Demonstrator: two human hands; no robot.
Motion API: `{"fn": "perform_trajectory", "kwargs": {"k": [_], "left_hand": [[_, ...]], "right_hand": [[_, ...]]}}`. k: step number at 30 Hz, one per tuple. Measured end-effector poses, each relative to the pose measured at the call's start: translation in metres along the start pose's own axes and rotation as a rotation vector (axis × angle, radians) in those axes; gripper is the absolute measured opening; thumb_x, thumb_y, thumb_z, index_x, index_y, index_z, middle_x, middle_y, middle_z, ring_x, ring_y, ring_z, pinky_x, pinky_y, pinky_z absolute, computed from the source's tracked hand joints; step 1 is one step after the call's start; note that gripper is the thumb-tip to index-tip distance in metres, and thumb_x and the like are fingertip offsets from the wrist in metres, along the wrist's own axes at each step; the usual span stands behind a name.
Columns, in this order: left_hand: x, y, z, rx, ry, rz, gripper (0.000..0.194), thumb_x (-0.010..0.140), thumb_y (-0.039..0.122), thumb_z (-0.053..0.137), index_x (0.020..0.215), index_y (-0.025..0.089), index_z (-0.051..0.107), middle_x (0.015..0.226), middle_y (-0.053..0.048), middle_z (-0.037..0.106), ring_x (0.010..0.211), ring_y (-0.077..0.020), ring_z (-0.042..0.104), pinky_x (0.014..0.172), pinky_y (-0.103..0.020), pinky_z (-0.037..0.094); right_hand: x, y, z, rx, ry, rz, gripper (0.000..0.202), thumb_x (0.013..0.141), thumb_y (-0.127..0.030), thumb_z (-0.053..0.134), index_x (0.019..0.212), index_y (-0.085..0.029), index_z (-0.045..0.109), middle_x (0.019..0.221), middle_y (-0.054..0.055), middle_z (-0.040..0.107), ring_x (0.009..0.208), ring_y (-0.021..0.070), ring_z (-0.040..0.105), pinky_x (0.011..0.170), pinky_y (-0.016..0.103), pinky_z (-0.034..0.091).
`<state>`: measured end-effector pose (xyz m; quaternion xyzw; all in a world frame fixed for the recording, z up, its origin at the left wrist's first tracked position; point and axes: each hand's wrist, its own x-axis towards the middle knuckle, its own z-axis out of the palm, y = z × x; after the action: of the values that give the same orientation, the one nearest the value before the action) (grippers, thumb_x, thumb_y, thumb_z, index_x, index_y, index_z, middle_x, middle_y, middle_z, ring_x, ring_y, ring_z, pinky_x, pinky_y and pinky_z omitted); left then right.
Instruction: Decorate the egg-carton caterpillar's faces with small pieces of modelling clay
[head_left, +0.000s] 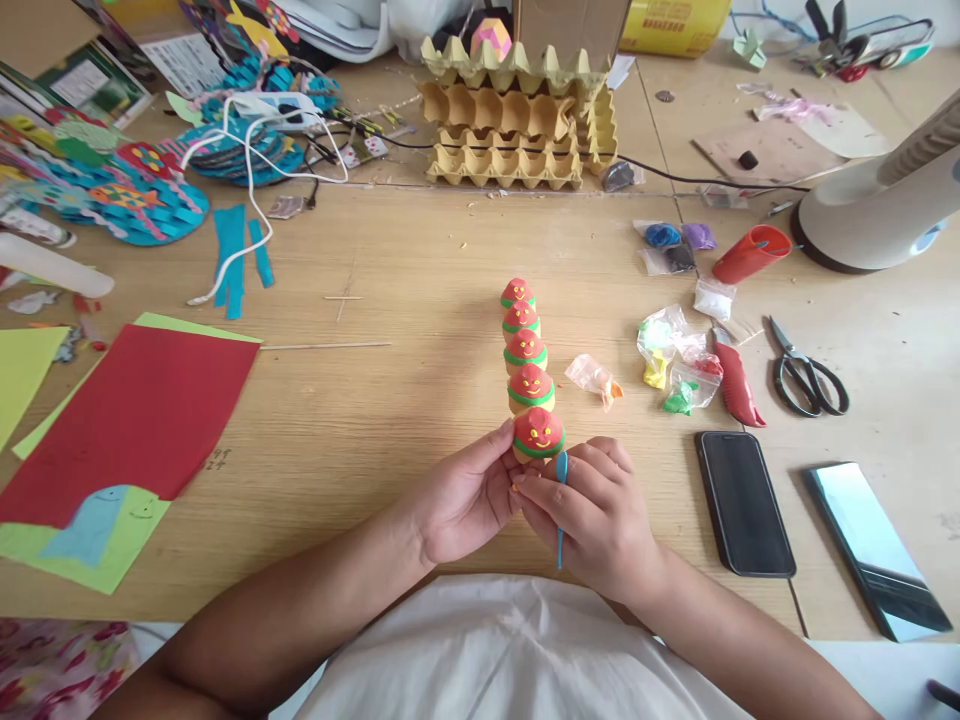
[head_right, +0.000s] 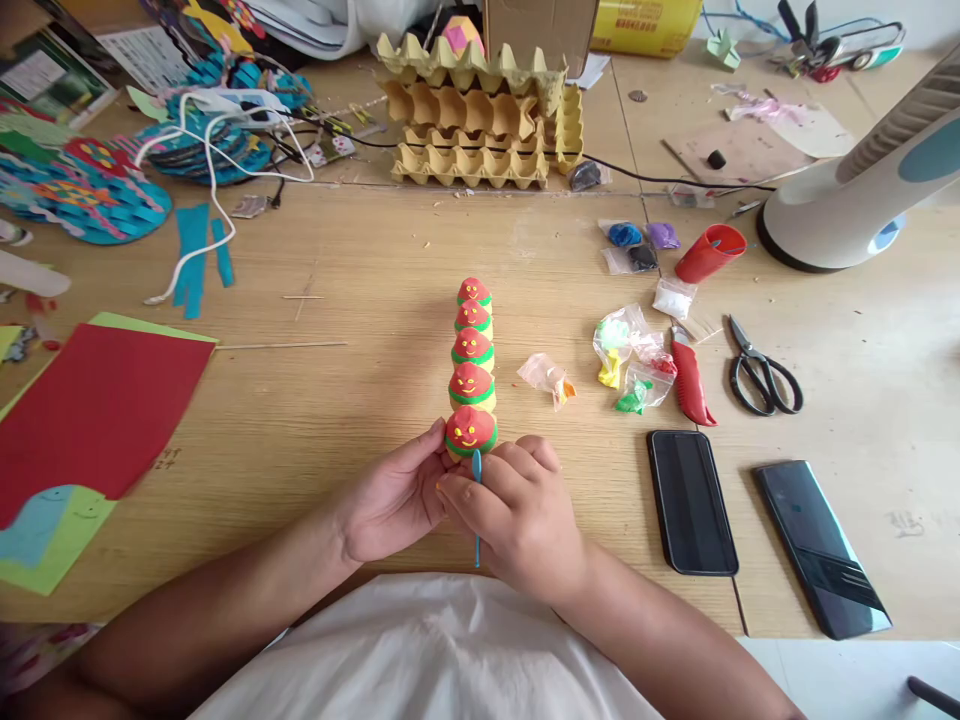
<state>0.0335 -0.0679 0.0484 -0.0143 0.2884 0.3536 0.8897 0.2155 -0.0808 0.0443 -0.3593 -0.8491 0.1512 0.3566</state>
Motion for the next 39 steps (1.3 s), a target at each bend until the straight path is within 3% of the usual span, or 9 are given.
{"fn": "perform_trajectory", "kwargs": {"k": [10,13,16,19,22,25,31,35,39], "left_hand": [[-0.002,-0.005,-0.002,-0.057,-0.074,-0.051,0.029,0.100,0.038,0.064,0.102,0.011,0.072,0.085,-0.003,0.070,0.072,-0.0091,0.069,0.069,-0.019,0.060],[-0.003,-0.004,0.002,-0.074,-0.046,-0.007,0.028,0.103,0.034,0.059,0.100,0.011,0.074,0.087,-0.004,0.073,0.075,-0.0080,0.070,0.073,-0.016,0.061],[-0.005,0.000,0.005,-0.094,0.024,0.028,0.025,0.103,0.029,0.060,0.096,0.011,0.075,0.094,-0.006,0.076,0.081,-0.0083,0.073,0.080,-0.015,0.062],[-0.007,0.003,0.006,-0.087,0.035,0.018,0.023,0.101,0.030,0.064,0.091,0.012,0.075,0.090,-0.005,0.077,0.081,-0.0089,0.074,0.079,-0.015,0.063],[-0.009,0.004,0.006,-0.074,0.013,0.030,0.019,0.098,0.029,0.068,0.094,0.012,0.076,0.092,-0.004,0.077,0.081,-0.0086,0.074,0.080,-0.014,0.063],[-0.010,0.003,0.005,-0.062,-0.008,0.053,0.020,0.097,0.028,0.069,0.104,0.010,0.075,0.101,-0.006,0.077,0.087,-0.0100,0.075,0.084,-0.015,0.064],[-0.009,0.002,0.004,-0.070,-0.020,0.063,0.020,0.095,0.027,0.072,0.103,0.009,0.075,0.095,-0.006,0.077,0.084,-0.0108,0.076,0.082,-0.016,0.064],[-0.010,-0.001,0.003,-0.056,-0.048,0.066,0.021,0.092,0.028,0.076,0.100,0.009,0.076,0.092,-0.006,0.077,0.084,-0.0111,0.075,0.081,-0.018,0.064],[-0.010,-0.002,0.004,-0.054,-0.052,0.079,0.020,0.090,0.028,0.078,0.097,0.009,0.076,0.093,-0.005,0.077,0.084,-0.0104,0.074,0.081,-0.017,0.063]], "right_hand": [[0.003,-0.010,-0.004,-0.164,-0.126,-0.068,0.031,0.096,-0.016,0.060,0.125,-0.026,0.065,0.074,0.002,0.065,0.073,0.0215,0.052,0.071,0.038,0.029],[0.003,-0.009,-0.011,0.135,-0.087,-0.004,0.035,0.099,-0.024,0.054,0.133,-0.028,0.062,0.082,0.004,0.065,0.076,0.0229,0.055,0.073,0.040,0.034],[0.000,-0.008,-0.020,0.623,-0.015,0.265,0.030,0.106,-0.031,0.042,0.125,-0.029,0.065,0.083,0.005,0.061,0.075,0.0216,0.055,0.071,0.039,0.040],[-0.001,-0.005,-0.024,1.004,0.111,0.513,0.020,0.106,-0.036,0.050,0.107,-0.031,0.069,0.078,0.002,0.060,0.070,0.0187,0.054,0.066,0.034,0.044],[0.002,0.000,-0.025,1.124,0.131,0.526,0.016,0.103,-0.039,0.059,0.101,-0.028,0.070,0.080,0.002,0.066,0.072,0.0181,0.061,0.067,0.033,0.051],[0.007,0.003,-0.025,1.041,0.063,0.422,0.003,0.097,-0.024,0.068,0.099,-0.025,0.070,0.084,0.003,0.070,0.077,0.0174,0.066,0.069,0.032,0.055],[0.011,0.001,-0.025,0.657,0.070,0.140,0.029,0.087,0.002,0.065,0.104,-0.021,0.067,0.082,0.002,0.069,0.075,0.0158,0.064,0.068,0.032,0.052],[0.015,-0.004,-0.021,0.491,0.059,0.025,0.034,0.084,0.006,0.063,0.106,-0.019,0.065,0.084,0.003,0.069,0.075,0.0151,0.065,0.068,0.030,0.051],[0.015,-0.006,-0.018,0.336,0.104,0.033,0.031,0.085,0.004,0.065,0.106,-0.019,0.064,0.082,0.002,0.069,0.071,0.0141,0.061,0.065,0.030,0.048]]}}
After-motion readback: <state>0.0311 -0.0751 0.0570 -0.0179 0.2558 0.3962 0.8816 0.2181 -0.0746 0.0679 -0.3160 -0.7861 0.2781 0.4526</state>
